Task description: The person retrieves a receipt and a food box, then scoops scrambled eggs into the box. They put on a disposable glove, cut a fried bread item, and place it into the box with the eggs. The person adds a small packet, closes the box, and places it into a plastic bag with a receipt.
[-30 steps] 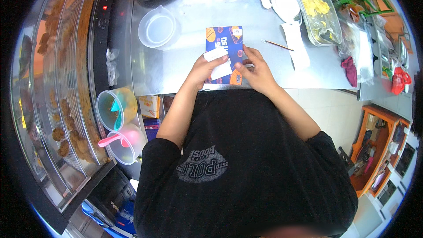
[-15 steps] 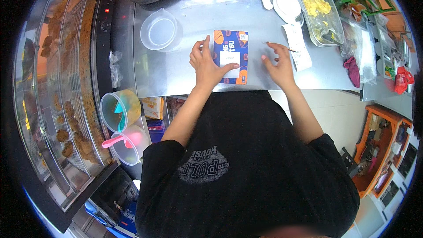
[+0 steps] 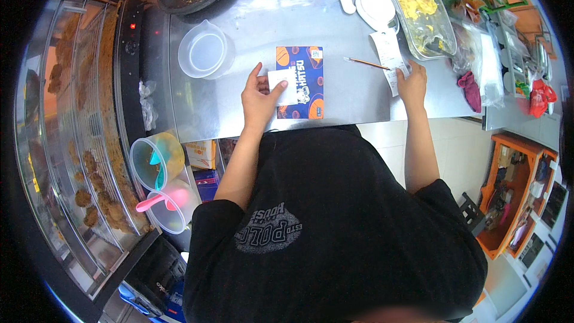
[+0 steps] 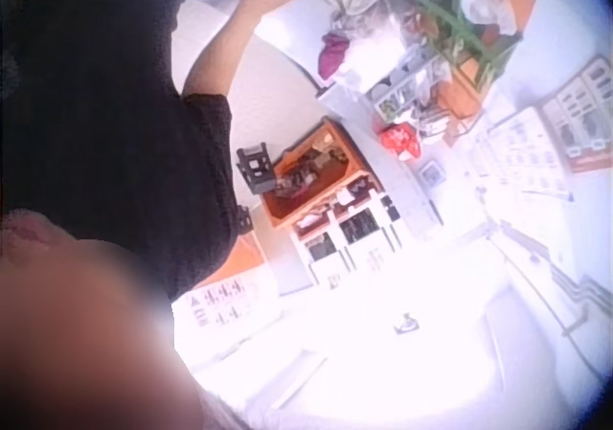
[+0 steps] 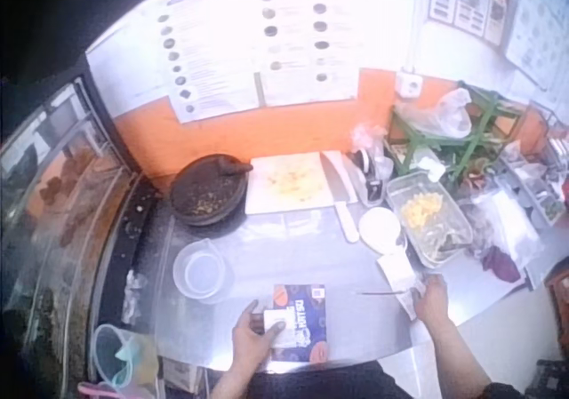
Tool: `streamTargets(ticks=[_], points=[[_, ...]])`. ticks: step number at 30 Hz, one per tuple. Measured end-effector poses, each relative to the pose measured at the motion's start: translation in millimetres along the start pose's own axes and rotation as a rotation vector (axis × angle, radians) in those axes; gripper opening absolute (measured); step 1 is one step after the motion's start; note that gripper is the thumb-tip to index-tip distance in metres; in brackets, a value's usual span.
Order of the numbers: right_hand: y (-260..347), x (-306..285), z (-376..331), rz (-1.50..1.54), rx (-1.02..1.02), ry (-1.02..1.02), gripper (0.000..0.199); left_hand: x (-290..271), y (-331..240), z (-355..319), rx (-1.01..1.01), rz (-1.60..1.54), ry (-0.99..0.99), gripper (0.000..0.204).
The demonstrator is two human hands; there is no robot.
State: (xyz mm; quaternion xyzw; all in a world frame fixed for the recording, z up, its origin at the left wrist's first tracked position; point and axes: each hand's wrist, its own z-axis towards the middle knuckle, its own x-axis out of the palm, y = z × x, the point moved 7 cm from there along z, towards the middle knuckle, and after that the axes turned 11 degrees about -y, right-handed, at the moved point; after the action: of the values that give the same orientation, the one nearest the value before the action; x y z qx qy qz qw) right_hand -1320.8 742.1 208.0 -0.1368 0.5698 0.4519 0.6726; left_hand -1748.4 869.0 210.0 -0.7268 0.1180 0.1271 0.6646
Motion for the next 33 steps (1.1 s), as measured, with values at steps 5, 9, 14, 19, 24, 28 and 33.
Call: streamTargets(ticks=[5,9,14,19,24,28,33], points=[[-18,11,2,0.133,0.207,0.201,0.052,-14,16,11,-0.055,-0.162,-0.089,0.057],[1,-9,8,0.103,0.14,0.086,0.046,-25,32,15,-0.159,-0.362,-0.177,0.031],[27,-55,9,0.261,0.071,-0.23,0.046,-38,38,15,-0.216,-0.453,-0.195,0.018],[33,-51,9,0.754,0.163,-0.277,0.057,-38,36,16,-0.263,-0.497,-0.185,0.024],[46,-33,1,0.86,0.158,-0.15,0.04,-34,30,14,-0.303,-0.577,-0.177,0.031],[66,-30,-14,0.961,0.282,0.047,0.045,-36,33,12,-0.308,-0.687,-0.195,0.034],[129,-47,-46,0.958,0.06,0.253,0.057,-42,36,17,-0.244,-0.556,-0.042,0.024]])
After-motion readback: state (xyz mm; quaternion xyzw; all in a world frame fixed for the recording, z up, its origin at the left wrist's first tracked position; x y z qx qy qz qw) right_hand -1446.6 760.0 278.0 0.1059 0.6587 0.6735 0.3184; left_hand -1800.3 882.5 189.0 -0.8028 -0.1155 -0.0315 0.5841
